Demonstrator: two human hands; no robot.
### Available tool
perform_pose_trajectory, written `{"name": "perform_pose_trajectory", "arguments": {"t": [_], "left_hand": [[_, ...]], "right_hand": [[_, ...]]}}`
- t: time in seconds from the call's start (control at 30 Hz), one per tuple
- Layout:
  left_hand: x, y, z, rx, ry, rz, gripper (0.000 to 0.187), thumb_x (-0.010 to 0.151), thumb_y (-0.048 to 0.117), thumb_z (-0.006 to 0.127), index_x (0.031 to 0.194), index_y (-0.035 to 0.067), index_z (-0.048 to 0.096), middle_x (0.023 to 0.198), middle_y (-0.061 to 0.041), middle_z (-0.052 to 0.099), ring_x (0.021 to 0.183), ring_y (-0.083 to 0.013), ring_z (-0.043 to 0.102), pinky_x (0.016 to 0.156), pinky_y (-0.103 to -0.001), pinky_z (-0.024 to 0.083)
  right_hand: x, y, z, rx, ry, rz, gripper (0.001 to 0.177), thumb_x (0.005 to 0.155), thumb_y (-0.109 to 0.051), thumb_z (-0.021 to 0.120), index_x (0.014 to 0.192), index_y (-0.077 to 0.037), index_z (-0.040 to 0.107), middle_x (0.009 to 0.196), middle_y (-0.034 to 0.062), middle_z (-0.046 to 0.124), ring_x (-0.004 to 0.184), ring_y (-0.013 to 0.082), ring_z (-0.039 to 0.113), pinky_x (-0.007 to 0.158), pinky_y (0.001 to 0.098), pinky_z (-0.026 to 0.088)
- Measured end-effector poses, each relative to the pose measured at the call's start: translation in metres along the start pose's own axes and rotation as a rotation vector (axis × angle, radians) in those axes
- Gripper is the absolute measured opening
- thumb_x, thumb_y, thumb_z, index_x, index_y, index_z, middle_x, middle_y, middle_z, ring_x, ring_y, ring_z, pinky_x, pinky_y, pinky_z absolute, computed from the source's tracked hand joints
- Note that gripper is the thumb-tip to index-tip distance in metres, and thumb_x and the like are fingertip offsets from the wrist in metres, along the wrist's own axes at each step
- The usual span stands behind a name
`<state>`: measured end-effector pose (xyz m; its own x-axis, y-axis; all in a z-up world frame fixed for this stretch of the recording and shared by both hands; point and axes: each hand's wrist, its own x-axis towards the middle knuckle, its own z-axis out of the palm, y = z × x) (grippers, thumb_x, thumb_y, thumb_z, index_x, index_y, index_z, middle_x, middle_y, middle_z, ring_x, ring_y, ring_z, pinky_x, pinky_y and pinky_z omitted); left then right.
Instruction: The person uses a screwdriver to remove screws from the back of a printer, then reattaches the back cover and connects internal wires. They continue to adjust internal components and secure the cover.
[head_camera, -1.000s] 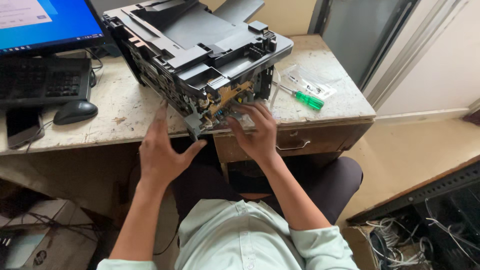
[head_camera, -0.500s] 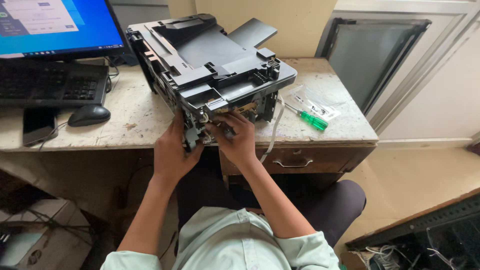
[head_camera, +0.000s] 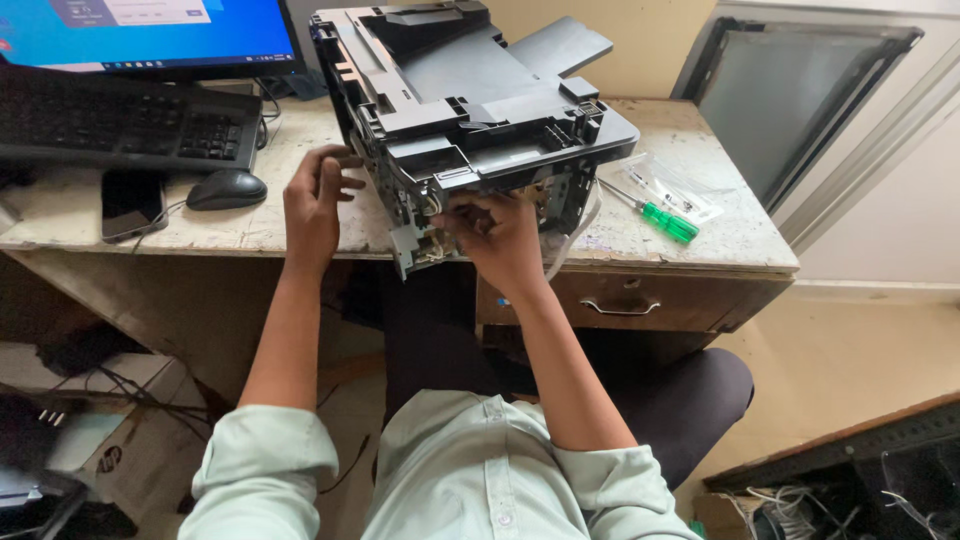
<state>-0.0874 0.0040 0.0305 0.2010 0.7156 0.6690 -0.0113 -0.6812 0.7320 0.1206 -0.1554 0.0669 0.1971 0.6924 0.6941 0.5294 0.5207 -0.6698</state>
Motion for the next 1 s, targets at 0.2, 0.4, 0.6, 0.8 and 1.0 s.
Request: {"name": "perform_pose_trajectory", "arguments": {"t": [0.2,0.4,0.6,0.8,1.0], "left_hand": [[0.049,-0.058,0.008,-0.214,0.109,-0.554,0.047,0.104,0.047,0.047,0.116,0.004,0.062,0.098,-0.004,0.073,0.074,-0.0155,0.066,0.067,-0.031,0.055],[0.042,-0.082,0.007,0.039,-0.036,-0.303,0.030,0.103,0.030,0.066,0.111,0.001,0.068,0.097,-0.007,0.069,0.083,-0.0141,0.061,0.074,-0.029,0.051],[0.039,-0.066,0.009,-0.025,-0.006,-0.297,0.028,0.101,0.028,0.066,0.112,0.001,0.067,0.100,-0.006,0.069,0.089,-0.0141,0.063,0.077,-0.029,0.053],[0.037,-0.046,0.010,0.113,-0.042,-0.400,0.032,0.101,0.030,0.064,0.117,0.003,0.067,0.112,-0.009,0.072,0.100,-0.0172,0.067,0.087,-0.031,0.053],[0.038,-0.039,0.014,0.114,-0.037,-0.325,0.033,0.101,0.029,0.066,0.117,0.000,0.067,0.109,-0.010,0.074,0.099,-0.0193,0.068,0.088,-0.033,0.054]], "right_hand": [[0.009,-0.003,-0.013,-0.011,-0.113,0.025,0.015,0.086,-0.011,0.083,0.095,-0.001,0.077,0.073,0.0037,0.073,0.059,0.0051,0.061,0.053,0.0234,0.046],[0.006,-0.008,-0.016,-0.202,-0.032,0.004,0.010,0.085,-0.011,0.082,0.093,-0.004,0.079,0.067,0.0026,0.073,0.051,0.0072,0.061,0.049,0.0231,0.042],[-0.002,-0.018,-0.003,-0.224,0.071,-0.160,0.010,0.084,-0.011,0.080,0.089,-0.004,0.075,0.063,0.0023,0.070,0.050,0.0071,0.064,0.053,0.0244,0.048],[-0.003,-0.014,-0.002,-0.112,0.028,0.018,0.017,0.081,-0.014,0.079,0.091,-0.003,0.070,0.060,0.0008,0.067,0.046,0.0072,0.061,0.047,0.0248,0.043],[0.001,-0.009,0.002,-0.148,0.041,0.096,0.014,0.077,-0.014,0.082,0.083,-0.004,0.074,0.055,0.0031,0.064,0.045,0.0091,0.055,0.047,0.0253,0.037]]}}
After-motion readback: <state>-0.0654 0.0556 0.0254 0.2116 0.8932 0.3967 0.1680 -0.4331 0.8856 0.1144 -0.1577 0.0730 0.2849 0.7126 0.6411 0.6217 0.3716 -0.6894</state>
